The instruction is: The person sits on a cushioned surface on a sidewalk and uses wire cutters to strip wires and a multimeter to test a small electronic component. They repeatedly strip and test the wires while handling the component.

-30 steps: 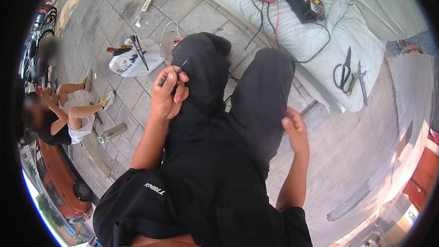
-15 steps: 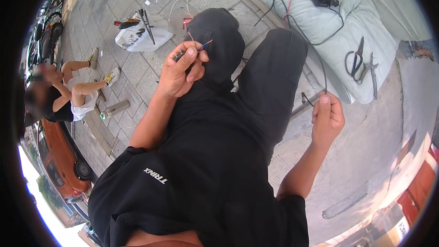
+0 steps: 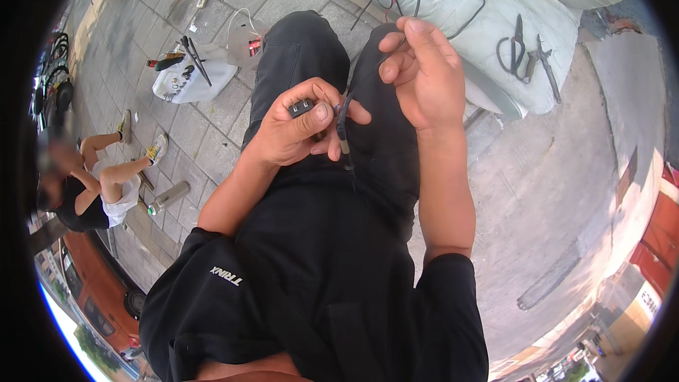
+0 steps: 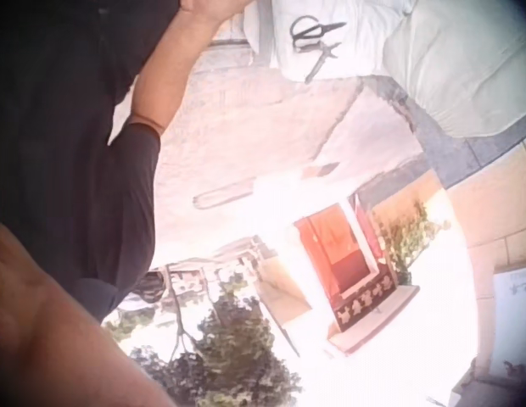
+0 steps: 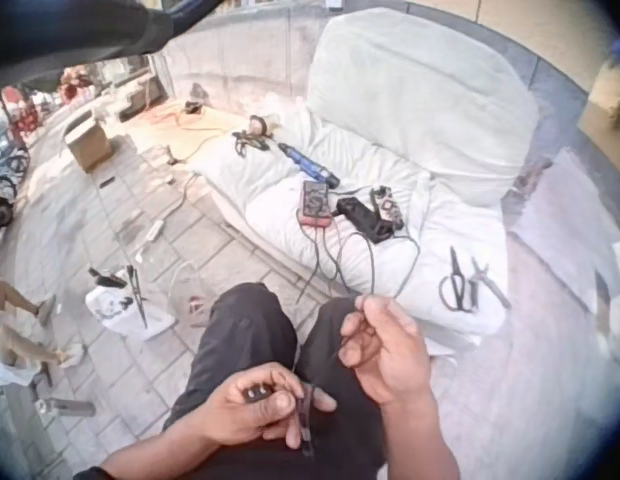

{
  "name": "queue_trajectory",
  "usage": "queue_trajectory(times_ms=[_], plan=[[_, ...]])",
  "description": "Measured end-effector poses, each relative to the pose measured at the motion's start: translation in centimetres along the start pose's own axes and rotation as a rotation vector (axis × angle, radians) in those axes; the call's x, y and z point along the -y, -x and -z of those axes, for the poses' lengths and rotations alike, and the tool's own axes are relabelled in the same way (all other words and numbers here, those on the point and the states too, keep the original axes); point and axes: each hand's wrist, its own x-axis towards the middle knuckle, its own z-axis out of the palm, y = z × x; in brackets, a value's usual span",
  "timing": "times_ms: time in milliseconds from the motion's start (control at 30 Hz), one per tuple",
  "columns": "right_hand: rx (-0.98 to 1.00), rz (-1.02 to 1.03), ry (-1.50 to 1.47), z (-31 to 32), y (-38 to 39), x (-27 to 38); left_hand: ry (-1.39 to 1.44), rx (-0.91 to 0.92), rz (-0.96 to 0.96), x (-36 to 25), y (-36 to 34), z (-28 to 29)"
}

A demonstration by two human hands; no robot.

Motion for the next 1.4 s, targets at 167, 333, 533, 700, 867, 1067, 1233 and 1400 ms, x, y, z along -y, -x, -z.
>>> queue_trajectory(times_ms=[167,333,533,700,867,1067,1233,1400], plan=[[-0.111,0.052,0.204,0.6,1.1,-2.9,0.033,-0.126,0.178,-0.1,0.1,0.5],[0.057,-0.126,0.579,0.8,5.6,-2.6,0.011,-0.354,0.147,-0.2,0.3,0.8],[0.43,-0.287,1.01,-0.2,8.6,-4.1,0.096,-0.388,0.145,-0.1,0.4,1.7],[0.385,-0.156,0.478,1.8,7.1,-0.9,-0.03,-0.355,0.115,-0.7,1.6,2.6],[0.239,0.176,0.144,0.6,4.4,-1.9,-0.17,-0.29,0.11,-0.2,2.5,2.6],[0.256,0.147,0.098,0.3,3.3,-4.7,-0.111,-0.377,0.155,0.0,2.9,2.9],[0.227,0.096,0.119,0.2,3.2,-6.0,-0.133,-0.411,0.123,-0.2,3.0,2.8],[0.219,0.056,0.12,0.6,3.2,-6.7,-0.103,-0.49,0.083,0.5,2.8,3.0]])
